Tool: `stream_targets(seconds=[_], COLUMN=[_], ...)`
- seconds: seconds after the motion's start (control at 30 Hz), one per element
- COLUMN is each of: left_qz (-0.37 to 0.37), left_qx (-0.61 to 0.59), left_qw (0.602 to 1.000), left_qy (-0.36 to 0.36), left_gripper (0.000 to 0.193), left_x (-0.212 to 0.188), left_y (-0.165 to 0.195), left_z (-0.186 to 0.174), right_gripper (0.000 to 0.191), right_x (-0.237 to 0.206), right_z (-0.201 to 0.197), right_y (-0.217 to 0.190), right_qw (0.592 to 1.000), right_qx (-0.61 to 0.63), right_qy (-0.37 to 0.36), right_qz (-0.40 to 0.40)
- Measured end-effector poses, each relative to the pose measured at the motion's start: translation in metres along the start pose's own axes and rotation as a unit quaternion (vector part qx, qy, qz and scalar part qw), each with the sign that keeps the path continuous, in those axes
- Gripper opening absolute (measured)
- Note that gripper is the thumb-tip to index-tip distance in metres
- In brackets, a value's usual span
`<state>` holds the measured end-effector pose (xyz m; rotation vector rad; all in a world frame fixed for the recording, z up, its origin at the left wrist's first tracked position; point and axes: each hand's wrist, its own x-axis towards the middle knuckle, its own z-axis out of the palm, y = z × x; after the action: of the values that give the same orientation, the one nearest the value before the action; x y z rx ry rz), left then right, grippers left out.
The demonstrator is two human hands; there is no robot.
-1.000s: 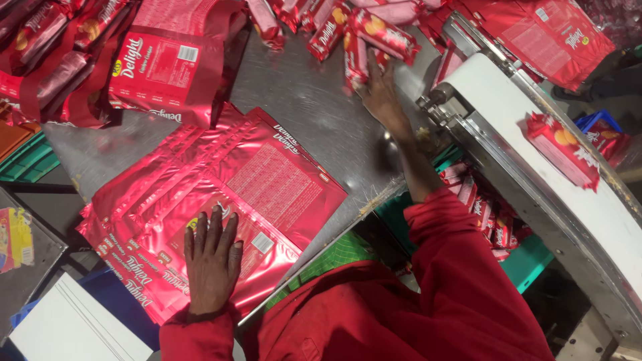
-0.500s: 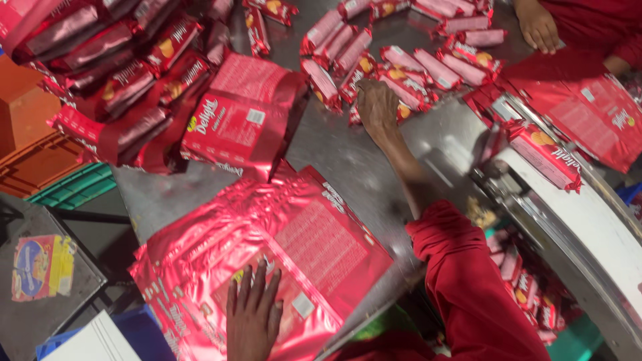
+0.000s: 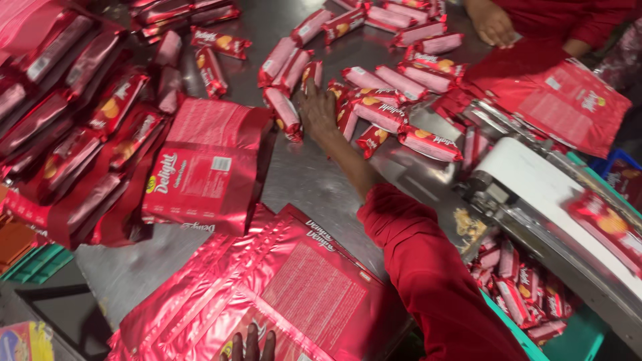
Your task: The person places small red-wrapped cookie packs into larger red Delight cookie bags on a metal table, then moves the filled bags aside. The work is repetitive and performed by hand without visible tools.
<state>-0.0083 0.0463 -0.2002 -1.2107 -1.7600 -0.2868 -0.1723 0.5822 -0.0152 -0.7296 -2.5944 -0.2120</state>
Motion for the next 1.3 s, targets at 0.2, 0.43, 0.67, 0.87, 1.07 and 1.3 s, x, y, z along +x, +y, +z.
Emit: stream_targets(seconds=[0.2, 0.43, 0.67, 0.87, 1.07, 1.3], left_qz=[-0.013, -0.205, -0.214, -0.215, -0.189, -0.205], left_qx=[-0.012, -0.21, -0.231, -0.243, -0.2, -0.226], left_qw=[1.0, 0.921, 0.915, 0.911, 0.932, 0.914], left_qy=[0.008, -0.255, -0.253, -0.254, -0.235, -0.266], left_gripper=[0.067, 0.06, 0.057, 0.055, 0.057, 0.051], left_x=[0.023, 0.101, 0.144, 0.149, 0.14, 0.129], left_y=[0.003, 0.008, 0.008, 0.007, 0.013, 0.019], left_z=[-0.011, -0.113, -0.14, -0.154, -0.14, -0.139], right_gripper=[0.038, 0.031, 0.025, 0.033, 0.048, 0.068], right_x=[-0.013, -0.048, -0.083, -0.121, -0.239, -0.337], right_z=[-0.009, -0.034, -0.054, -0.104, -0.199, -0.279], right_y=[0.019, 0.02, 0.01, 0.04, 0.064, 0.079], right_qw=[0.991, 0.963, 0.975, 0.862, 0.638, 0.644], right_qx=[0.086, 0.12, 0.207, 0.483, 0.766, 0.757], right_qy=[0.095, 0.185, 0.068, 0.093, 0.074, 0.109], right_qz=[0.031, -0.154, -0.037, 0.122, 0.033, -0.008])
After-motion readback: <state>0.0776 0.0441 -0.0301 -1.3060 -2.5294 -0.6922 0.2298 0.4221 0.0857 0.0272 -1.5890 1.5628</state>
